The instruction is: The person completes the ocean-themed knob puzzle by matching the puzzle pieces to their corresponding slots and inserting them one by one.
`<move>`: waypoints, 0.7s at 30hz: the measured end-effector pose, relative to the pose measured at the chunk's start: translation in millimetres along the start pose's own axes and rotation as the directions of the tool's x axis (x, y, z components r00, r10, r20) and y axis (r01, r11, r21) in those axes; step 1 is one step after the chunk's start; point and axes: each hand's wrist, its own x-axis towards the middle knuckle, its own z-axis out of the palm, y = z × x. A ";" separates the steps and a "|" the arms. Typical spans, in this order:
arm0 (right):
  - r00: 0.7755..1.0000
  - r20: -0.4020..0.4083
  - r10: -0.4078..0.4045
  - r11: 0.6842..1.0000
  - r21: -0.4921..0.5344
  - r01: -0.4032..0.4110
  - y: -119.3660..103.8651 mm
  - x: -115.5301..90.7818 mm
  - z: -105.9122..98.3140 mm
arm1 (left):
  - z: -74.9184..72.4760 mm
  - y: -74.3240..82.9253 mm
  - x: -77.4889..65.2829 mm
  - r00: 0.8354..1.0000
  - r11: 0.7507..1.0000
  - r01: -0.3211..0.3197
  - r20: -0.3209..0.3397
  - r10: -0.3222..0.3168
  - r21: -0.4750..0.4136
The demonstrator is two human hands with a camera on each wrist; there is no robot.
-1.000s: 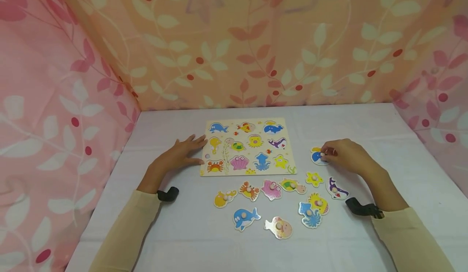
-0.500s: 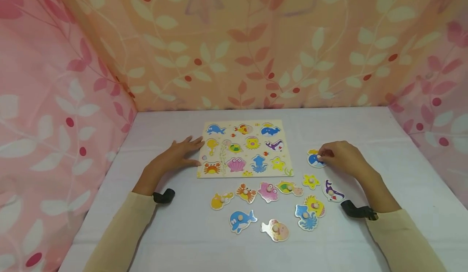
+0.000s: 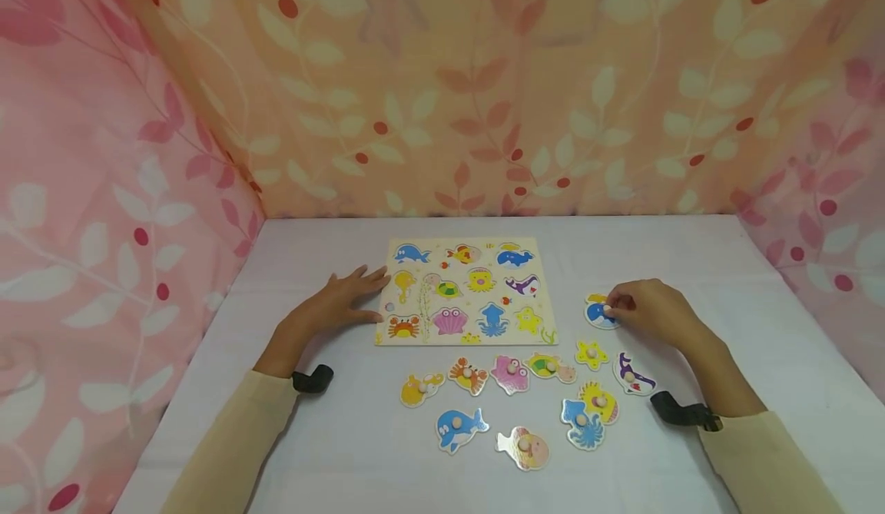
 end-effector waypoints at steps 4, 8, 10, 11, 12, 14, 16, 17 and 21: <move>1.000 -0.006 -0.004 1.000 0.005 0.004 0.2 -3.0 1.6 | 3.3 -0.2 -1.8 1.000 1.000 0.001 0.001 -0.001 0.005; 0.999 -0.028 -0.020 1.000 -0.006 0.020 -0.8 -2.0 -1.3 | 2.9 -1.0 -1.9 1.000 1.000 -0.016 -0.021 0.017 0.012; 0.999 -0.035 -0.033 0.999 -0.014 0.032 -1.4 -1.1 -2.8 | 2.6 -2.0 -2.1 0.999 1.000 -0.021 -0.025 0.021 0.009; 0.999 -0.037 -0.040 0.999 -0.015 0.040 -1.9 -0.9 -3.5 | 2.5 -2.5 -2.4 0.999 1.000 -0.022 -0.025 0.022 0.009; 0.998 -0.039 -0.045 0.999 -0.015 0.045 -2.2 -0.6 -4.2 | 2.3 -3.1 -2.7 0.999 1.000 -0.023 -0.025 0.023 0.006; 0.998 -0.046 -0.053 0.999 -0.015 0.053 -2.8 -0.3 -5.3 | 2.1 -4.2 -3.3 1.000 1.000 -0.019 -0.023 0.019 0.001; 0.997 -0.052 -0.057 0.998 -0.009 0.057 -3.6 -0.9 -6.4 | 2.3 -5.2 -3.7 0.999 0.999 -0.033 -0.023 0.032 -0.006; 0.997 -0.054 -0.059 0.998 -0.005 0.059 -4.3 -1.4 -7.1 | 2.6 -5.5 -3.8 0.999 0.999 -0.039 -0.021 0.039 -0.002; 0.996 -0.056 -0.065 0.998 0.004 0.065 -6.1 -3.7 -10.1 | 4.8 -6.6 -3.6 0.997 0.997 -0.069 -0.016 0.070 0.032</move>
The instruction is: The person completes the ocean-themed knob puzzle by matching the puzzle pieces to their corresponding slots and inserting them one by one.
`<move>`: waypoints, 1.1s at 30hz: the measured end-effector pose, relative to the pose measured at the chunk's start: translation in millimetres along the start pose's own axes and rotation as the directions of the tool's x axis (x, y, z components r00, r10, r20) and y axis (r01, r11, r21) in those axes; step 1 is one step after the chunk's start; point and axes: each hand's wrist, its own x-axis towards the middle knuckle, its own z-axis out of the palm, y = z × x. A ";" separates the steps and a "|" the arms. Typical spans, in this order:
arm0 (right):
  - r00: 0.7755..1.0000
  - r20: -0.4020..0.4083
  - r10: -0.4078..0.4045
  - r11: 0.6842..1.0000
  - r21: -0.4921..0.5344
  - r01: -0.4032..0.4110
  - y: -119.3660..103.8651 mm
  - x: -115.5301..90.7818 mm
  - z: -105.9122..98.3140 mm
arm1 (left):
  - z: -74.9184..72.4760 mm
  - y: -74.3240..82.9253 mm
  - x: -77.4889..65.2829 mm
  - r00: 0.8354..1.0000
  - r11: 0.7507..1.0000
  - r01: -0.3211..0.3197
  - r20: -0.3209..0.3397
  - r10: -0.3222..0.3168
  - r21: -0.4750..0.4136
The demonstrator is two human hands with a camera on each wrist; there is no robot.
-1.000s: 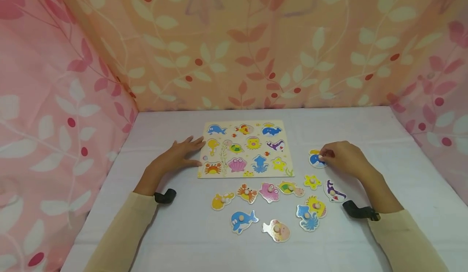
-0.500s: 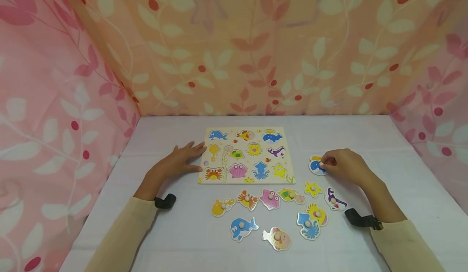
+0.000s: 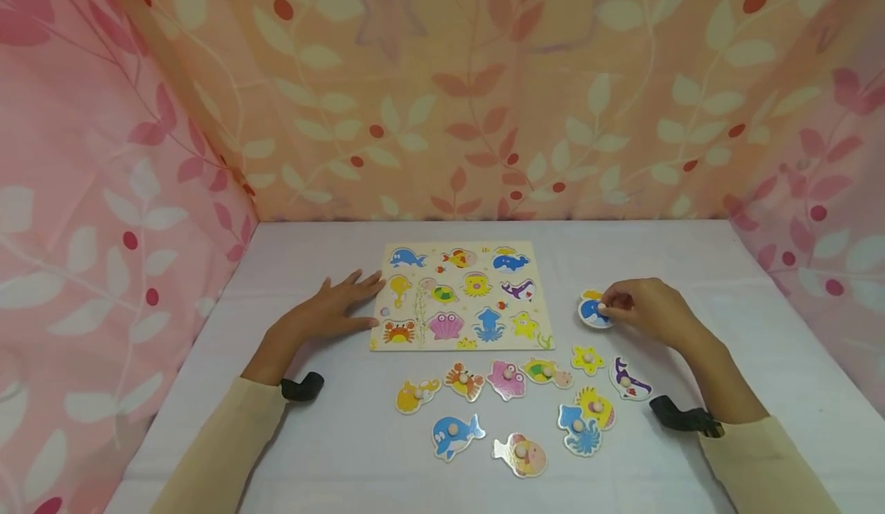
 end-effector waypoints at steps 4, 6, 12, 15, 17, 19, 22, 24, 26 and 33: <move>1.000 -0.003 -0.017 1.000 0.006 0.017 -4.2 0.6 -4.0 | 1.2 0.4 -2.2 1.000 0.999 -0.002 0.003 0.002 0.043; 1.000 -0.006 -0.030 1.000 0.008 0.030 -7.5 2.7 -6.8 | 0.9 1.0 -3.4 1.000 0.999 -0.008 -0.001 0.008 0.047; 0.996 -0.006 -0.084 0.996 -0.010 0.084 -20.8 14.4 -15.0 | 0.1 2.0 -6.3 1.000 0.999 0.000 -0.011 0.001 0.041; 0.994 0.000 -0.109 0.994 -0.025 0.109 -27.0 20.5 -17.9 | 2.7 0.4 -6.9 1.000 0.999 -0.007 -0.018 0.008 0.044; 0.993 0.006 -0.117 0.993 -0.031 0.117 -31.0 23.8 -19.8 | 5.1 -0.7 -7.3 1.000 0.999 -0.018 -0.021 0.019 0.047; 0.992 0.011 -0.122 0.992 -0.039 0.123 -35.3 26.6 -21.9 | 7.6 -1.7 -7.5 0.999 0.998 -0.024 -0.020 0.025 0.051; 0.992 0.017 -0.123 0.991 -0.048 0.123 -41.6 30.7 -25.6 | 9.5 -1.7 -7.9 1.000 0.999 -0.019 -0.020 0.020 0.043; 0.992 0.019 -0.124 0.991 -0.053 0.125 -46.0 33.0 -28.6 | 9.5 -1.2 -8.1 1.000 0.999 -0.017 -0.026 0.018 0.036; 0.991 0.015 -0.130 0.990 -0.058 0.131 -49.9 35.2 -31.6 | 8.8 -0.4 -8.2 0.999 0.999 -0.017 -0.033 0.018 0.029; 0.988 0.001 -0.155 0.986 -0.065 0.155 -57.0 38.8 -37.2 | 8.5 -1.0 -7.3 0.999 0.998 -0.031 -0.039 0.033 0.057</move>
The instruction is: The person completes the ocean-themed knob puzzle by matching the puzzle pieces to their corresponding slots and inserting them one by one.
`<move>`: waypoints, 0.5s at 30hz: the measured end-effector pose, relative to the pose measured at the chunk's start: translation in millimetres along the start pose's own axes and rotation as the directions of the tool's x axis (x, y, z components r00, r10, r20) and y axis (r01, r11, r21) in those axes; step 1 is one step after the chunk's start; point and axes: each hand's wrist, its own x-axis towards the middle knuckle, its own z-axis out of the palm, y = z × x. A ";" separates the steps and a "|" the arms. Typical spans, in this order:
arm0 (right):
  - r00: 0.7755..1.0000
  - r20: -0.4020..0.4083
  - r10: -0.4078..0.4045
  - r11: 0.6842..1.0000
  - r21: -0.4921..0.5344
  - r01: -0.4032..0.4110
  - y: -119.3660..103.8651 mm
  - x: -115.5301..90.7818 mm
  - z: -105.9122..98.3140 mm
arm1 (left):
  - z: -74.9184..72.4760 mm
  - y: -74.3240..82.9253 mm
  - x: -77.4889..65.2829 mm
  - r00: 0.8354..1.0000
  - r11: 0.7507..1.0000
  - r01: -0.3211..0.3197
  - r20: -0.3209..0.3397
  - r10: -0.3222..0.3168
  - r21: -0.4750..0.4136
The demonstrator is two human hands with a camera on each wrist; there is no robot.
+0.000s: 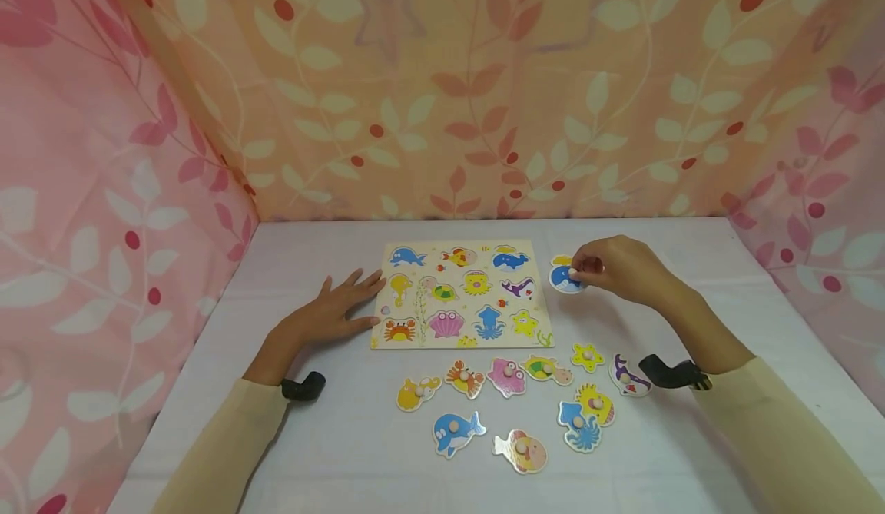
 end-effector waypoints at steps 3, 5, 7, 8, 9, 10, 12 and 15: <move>1.000 0.002 0.002 1.000 -0.001 -0.002 -0.6 1.3 -0.9 | 1.3 -1.9 0.4 1.000 1.000 -0.008 -0.010 0.008 0.002; 1.000 0.002 0.003 1.000 -0.003 -0.003 -1.0 1.7 -1.2 | 2.1 -2.9 0.5 1.000 1.000 -0.012 -0.018 0.013 0.006; 1.000 -0.001 0.004 1.000 -0.007 -0.004 -1.3 2.0 -1.2 | 2.7 -4.6 0.9 1.000 1.000 -0.012 -0.022 0.013 0.012; 1.000 -0.001 0.006 1.000 -0.007 -0.006 -1.6 2.0 -1.1 | 2.6 -4.7 0.9 1.000 1.000 -0.012 -0.024 0.012 0.015; 1.000 -0.003 0.006 1.000 -0.007 -0.006 -1.7 2.0 -0.9 | 2.6 -4.8 1.0 1.000 1.000 -0.012 -0.026 0.012 0.015; 1.000 -0.004 0.006 1.000 -0.008 -0.006 -1.7 2.1 -0.7 | 2.6 -4.8 1.0 1.000 1.000 -0.011 -0.027 0.012 0.012; 1.000 -0.005 0.005 1.000 -0.006 -0.005 -2.2 2.0 -0.9 | 2.4 -4.7 0.9 1.000 1.000 -0.009 -0.028 0.010 0.019; 1.000 -0.005 0.005 1.000 -0.002 -0.005 -2.4 2.4 -1.6 | 1.1 -3.8 0.6 1.000 1.000 -0.005 -0.026 0.006 0.021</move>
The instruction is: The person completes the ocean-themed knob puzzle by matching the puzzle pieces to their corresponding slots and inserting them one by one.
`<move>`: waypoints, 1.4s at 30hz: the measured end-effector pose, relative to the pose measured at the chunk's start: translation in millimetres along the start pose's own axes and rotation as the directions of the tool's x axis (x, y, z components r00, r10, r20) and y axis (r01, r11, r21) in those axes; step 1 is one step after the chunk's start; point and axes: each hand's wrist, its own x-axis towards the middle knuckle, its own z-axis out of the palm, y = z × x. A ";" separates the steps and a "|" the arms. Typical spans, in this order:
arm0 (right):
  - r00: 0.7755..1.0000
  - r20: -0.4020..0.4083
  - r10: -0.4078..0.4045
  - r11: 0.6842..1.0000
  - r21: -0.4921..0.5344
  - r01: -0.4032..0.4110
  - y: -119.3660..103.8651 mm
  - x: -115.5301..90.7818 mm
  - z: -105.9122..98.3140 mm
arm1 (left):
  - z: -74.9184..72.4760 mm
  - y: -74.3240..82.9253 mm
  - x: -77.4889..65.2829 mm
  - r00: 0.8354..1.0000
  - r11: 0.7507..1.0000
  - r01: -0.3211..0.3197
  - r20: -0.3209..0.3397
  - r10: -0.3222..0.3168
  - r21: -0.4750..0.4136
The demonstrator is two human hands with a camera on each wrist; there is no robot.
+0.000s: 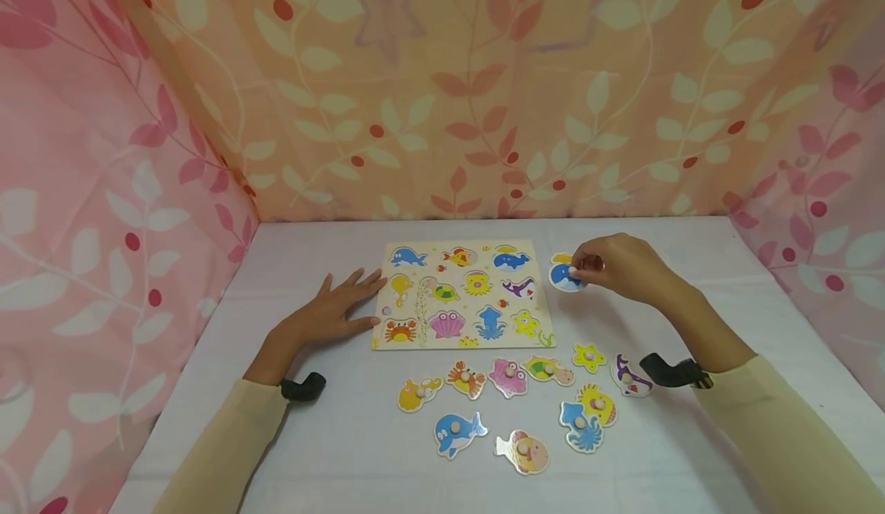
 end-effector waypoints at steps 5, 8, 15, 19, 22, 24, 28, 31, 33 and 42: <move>1.000 0.001 -0.012 1.000 -0.003 0.012 -0.7 2.6 -0.1 | -3.2 3.3 -0.4 1.000 1.000 0.010 0.003 -0.009 -0.004; 1.000 0.001 -0.023 1.000 -0.010 0.023 -1.4 4.8 -0.1 | -5.2 5.4 -0.4 1.000 1.000 0.017 0.006 -0.017 -0.012; 1.000 0.003 -0.024 1.000 -0.009 0.024 -3.6 6.8 -0.6 | -7.7 7.9 0.4 1.000 0.999 0.021 0.014 -0.021 -0.026; 0.999 0.007 -0.032 0.999 -0.010 0.032 -3.6 9.2 0.2 | -8.6 8.8 0.8 0.999 0.999 0.034 0.026 -0.033 -0.034; 0.999 0.005 -0.042 0.999 -0.019 0.042 -3.9 12.8 0.9 | -9.4 9.1 1.7 0.999 0.999 0.037 0.031 -0.036 -0.023; 0.999 0.007 -0.047 0.999 -0.020 0.047 -4.1 16.0 1.5 | -9.9 8.8 2.3 0.999 0.999 0.039 0.033 -0.038 -0.016; 0.999 0.022 -0.050 0.999 0.001 0.050 -6.5 22.9 3.0 | -10.3 7.9 2.6 0.998 0.998 0.050 0.041 -0.048 -0.028; 0.998 0.033 -0.059 0.998 0.015 0.058 -8.9 29.5 4.7 | -10.2 7.2 2.5 0.997 0.997 0.061 0.045 -0.059 -0.039; 0.997 0.034 -0.070 0.997 0.011 0.070 -9.7 34.8 6.3 | -10.2 7.1 2.4 0.997 0.997 0.066 0.044 -0.064 -0.045; 0.993 0.038 -0.112 0.993 -0.014 0.113 -14.2 59.8 14.5 | -10.5 8.8 3.8 0.997 0.996 0.069 0.041 -0.067 -0.049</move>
